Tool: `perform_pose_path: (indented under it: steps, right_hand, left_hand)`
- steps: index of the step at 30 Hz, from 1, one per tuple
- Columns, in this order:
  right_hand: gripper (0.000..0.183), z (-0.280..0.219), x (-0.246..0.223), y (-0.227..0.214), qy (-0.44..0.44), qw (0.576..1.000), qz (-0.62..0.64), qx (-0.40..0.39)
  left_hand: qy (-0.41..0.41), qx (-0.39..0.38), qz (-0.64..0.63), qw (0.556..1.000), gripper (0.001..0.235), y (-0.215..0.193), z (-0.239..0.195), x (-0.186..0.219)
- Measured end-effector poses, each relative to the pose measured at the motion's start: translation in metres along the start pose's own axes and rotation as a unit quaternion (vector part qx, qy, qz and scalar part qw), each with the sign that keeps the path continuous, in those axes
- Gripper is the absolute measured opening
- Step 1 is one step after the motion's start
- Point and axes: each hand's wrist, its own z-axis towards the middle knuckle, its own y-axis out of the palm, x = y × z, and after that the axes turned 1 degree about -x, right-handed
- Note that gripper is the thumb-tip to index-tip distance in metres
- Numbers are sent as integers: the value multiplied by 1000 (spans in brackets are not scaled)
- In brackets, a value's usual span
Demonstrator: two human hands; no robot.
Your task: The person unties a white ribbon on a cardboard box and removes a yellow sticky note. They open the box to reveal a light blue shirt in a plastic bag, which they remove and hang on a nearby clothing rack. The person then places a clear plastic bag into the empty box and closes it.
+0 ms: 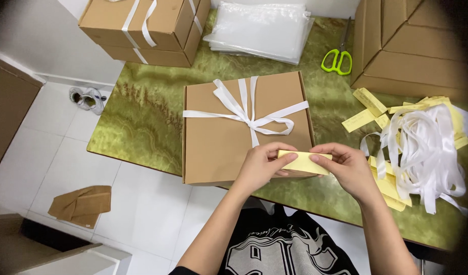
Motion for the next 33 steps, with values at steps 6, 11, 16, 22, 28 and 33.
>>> perform_pose_path:
  steps: [6, 11, 16, 22, 28, 33]
  right_hand:
    - [24, 3, -3, 11, -3, 1000, -2, -16]
    - [24, 4, -11, 19, 7, 1000, -5, -21]
    - [22, 6, -11, 20, 1, 1000, -20, -21]
    - [22, 6, -15, 17, 7, 1000, -20, -17]
    - [22, 6, -13, 13, 9, 1000, -11, -20]
    - [22, 1, -40, 21, 13, 991, -120, -53]
  left_hand:
    - [-3, 3, -4, 1000, 32, -9, -6, 1]
    - [-5, 13, -11, 1000, 32, -14, -6, -1]
    - [-9, 16, -11, 1000, 31, -15, -2, -2]
    - [-22, 16, -18, 999, 30, -11, 0, 1]
    - [-31, 17, -13, 999, 29, -4, -6, 11]
    - [-4, 12, 14, 1000, 27, 1, 7, -14]
